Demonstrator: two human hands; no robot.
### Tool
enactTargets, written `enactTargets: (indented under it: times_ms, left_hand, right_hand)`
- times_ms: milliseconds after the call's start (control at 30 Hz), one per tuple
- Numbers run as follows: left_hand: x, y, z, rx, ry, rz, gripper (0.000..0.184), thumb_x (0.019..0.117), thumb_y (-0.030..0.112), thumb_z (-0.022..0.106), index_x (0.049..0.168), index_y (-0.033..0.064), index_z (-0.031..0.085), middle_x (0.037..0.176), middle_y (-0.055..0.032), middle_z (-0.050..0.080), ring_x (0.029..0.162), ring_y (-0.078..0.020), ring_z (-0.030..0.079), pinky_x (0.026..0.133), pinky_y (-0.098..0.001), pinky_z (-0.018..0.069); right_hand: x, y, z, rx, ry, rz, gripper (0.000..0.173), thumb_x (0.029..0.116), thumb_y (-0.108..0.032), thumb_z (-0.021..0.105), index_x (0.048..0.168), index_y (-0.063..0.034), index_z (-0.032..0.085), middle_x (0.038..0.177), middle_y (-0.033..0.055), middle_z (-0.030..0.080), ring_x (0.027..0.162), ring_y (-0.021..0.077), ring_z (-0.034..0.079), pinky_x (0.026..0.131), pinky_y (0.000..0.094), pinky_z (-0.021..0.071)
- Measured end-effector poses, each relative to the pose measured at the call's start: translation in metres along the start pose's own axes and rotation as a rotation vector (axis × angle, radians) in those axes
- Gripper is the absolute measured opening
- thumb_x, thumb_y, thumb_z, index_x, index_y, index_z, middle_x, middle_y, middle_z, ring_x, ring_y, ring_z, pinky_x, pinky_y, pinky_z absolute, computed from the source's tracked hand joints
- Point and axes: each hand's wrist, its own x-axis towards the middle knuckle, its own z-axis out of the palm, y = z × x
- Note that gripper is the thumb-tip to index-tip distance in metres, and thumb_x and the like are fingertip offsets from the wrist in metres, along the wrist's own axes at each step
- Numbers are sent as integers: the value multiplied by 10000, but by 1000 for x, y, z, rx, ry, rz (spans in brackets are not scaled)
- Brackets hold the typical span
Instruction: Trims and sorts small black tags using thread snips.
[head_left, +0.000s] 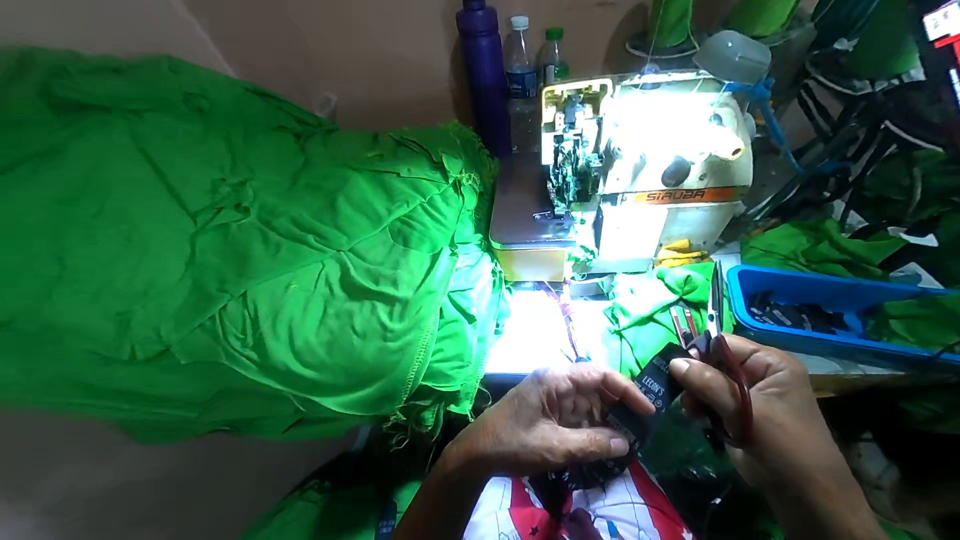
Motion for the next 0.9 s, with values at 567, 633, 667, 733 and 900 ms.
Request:
enactTargets:
  times_ms: [567,633,667,733,900]
  left_hand:
    - [-10,-9,-17,-193,-88,-102,592,849,-166,594,1421,-38,514,1324,21,643,915,34,661,793,-166,568]
    - [-10,-10,-16,-204,-94,-110,602,842,-179,590,1424,-52,502,1337,9,631,921,30,661,800,-170,568]
    - [-11,-10,-16,-197,-96,-114,601,841,-178,591,1423,-57,501,1348,2,621,923,29,659,801,-170,567]
    - [-12,-10,-16,-172,-99,-123,598,841,-171,600,1421,-58,507,1369,-9,605,893,42,650,771,-158,563]
    - [-14,-12,-16,-122,-102,-114,582,830,-156,619,1399,-74,529,1360,-40,586,808,61,605,706,-131,534]
  right_hand:
    - [-35,38,-53,-190,-1006,178,632,1010,-662,399,977,-54,567,803,-62,542,736,-61,505,663,146,414]
    - [-31,37,-49,-181,-1025,174,622,1004,-661,418,969,-61,579,793,-76,542,734,-71,505,665,136,408]
    - [-29,37,-47,-185,-1028,170,614,1003,-658,424,963,-67,583,788,-84,539,730,-77,503,664,131,407]
    - [-27,35,-45,-205,-1037,182,596,1006,-647,434,947,-74,583,778,-89,524,719,-77,495,657,131,401]
    - [-24,34,-40,-203,-1010,223,567,979,-661,480,912,-105,574,737,-115,515,677,-82,497,624,127,404]
